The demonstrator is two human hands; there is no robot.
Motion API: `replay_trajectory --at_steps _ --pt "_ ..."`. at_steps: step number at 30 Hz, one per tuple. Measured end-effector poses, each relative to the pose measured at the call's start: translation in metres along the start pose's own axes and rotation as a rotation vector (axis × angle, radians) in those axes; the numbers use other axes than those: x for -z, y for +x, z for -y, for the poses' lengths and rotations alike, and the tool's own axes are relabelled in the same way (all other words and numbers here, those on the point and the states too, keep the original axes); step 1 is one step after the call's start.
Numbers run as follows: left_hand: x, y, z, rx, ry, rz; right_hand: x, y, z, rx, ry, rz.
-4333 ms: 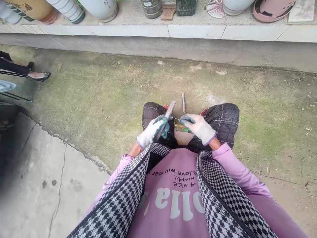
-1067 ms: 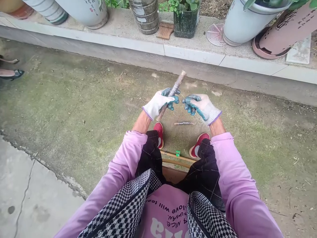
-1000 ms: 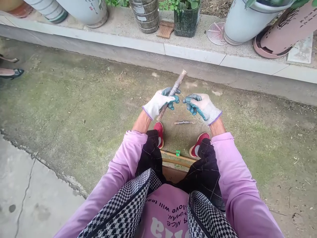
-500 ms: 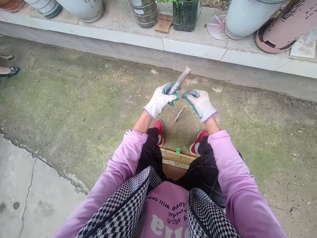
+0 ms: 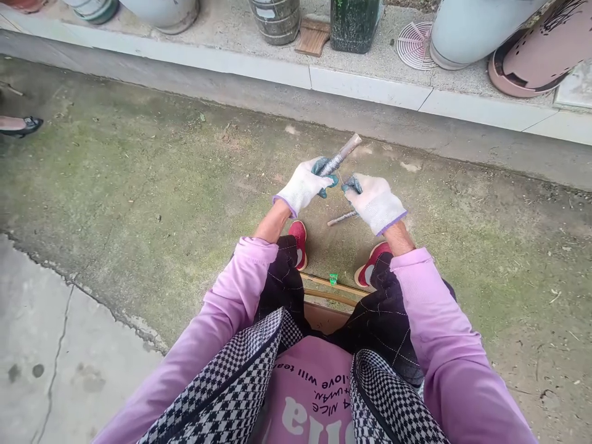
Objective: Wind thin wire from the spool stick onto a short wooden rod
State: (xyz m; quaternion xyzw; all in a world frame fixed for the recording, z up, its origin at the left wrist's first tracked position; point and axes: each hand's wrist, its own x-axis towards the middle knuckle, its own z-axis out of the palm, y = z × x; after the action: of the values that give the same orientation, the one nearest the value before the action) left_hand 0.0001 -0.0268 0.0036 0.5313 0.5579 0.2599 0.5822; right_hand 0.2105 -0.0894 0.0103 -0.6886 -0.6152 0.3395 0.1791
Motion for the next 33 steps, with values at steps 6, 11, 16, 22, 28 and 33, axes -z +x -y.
replay_trajectory --at_steps 6,11,16,22,28,33 --pt "-0.005 0.003 0.005 -0.06 0.061 -0.026 -0.003 0.002 -0.001 -0.114 0.16 -0.061" --pt "-0.004 0.002 -0.002 -0.06 -0.056 -0.041 -0.005 0.007 0.001 -0.206 0.317 -0.028" --pt "-0.006 0.001 -0.004 -0.02 -0.059 -0.043 0.001 -0.005 0.008 -0.048 0.133 -0.075" --pt "-0.006 0.001 0.002 -0.048 0.037 -0.041 -0.006 -0.01 0.015 -0.048 0.049 -0.04" --pt "-0.003 -0.001 0.002 -0.129 0.2 -0.009 -0.005 -0.006 0.014 -0.16 0.151 -0.085" --pt "-0.003 -0.001 0.002 -0.149 0.241 -0.009 -0.006 -0.003 0.015 -0.206 0.252 -0.107"
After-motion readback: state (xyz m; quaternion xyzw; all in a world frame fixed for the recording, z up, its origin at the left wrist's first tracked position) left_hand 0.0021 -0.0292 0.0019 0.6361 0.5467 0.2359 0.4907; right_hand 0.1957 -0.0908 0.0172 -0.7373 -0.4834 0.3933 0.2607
